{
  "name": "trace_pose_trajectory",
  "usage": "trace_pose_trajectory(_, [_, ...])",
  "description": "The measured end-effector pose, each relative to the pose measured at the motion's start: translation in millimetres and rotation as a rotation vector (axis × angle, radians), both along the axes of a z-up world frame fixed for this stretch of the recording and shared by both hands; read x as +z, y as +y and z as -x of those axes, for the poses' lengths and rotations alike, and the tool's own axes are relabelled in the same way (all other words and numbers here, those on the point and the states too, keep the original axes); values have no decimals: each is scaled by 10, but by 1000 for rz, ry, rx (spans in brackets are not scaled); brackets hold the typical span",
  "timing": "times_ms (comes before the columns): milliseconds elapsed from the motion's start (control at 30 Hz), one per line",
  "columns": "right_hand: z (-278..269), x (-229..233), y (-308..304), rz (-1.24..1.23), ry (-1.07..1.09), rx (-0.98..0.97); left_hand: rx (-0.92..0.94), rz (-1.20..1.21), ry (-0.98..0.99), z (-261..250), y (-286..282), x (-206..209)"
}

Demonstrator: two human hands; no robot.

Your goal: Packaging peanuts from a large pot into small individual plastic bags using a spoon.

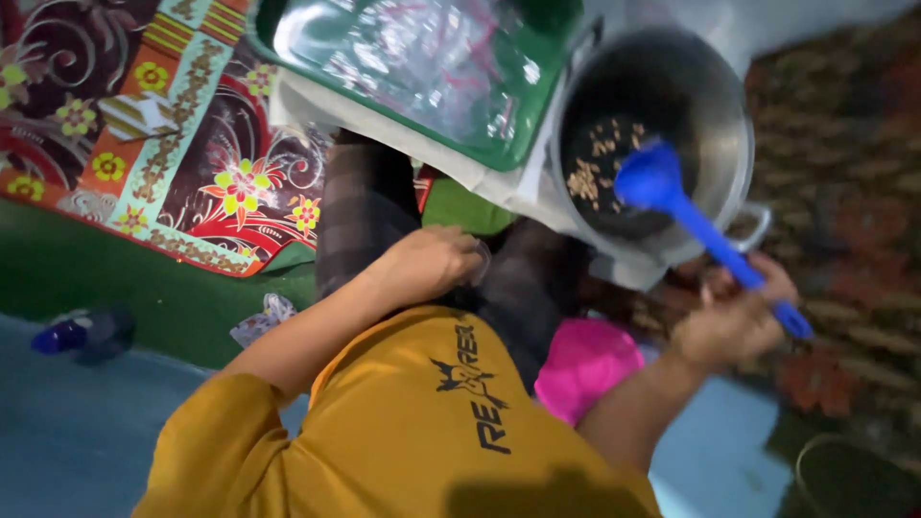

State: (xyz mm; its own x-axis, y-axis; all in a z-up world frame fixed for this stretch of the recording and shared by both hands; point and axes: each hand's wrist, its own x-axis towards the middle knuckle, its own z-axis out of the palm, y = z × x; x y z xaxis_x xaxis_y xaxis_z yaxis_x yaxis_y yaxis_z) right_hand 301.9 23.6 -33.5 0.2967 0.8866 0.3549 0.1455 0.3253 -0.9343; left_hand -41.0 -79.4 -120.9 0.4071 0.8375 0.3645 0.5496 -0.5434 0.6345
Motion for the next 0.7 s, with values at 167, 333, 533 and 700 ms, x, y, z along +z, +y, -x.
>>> trace_pose_trajectory(167, [173, -219, 98, -294, -762, 21, 104, -204, 169, -100, 48, -276])
trace_pose_trajectory(333, [383, -55, 10, -357, -956, 62, 64, -166, 235, -37, 30, -309])
trace_pose_trajectory(533, [464, -7, -108, -313, -912, 113, 71, -134, 291, -55, 27, -315])
trace_pose_trajectory(700, [471, -141, -136, -321, -802, 126, 73, -111, 320, -82, 30, -325])
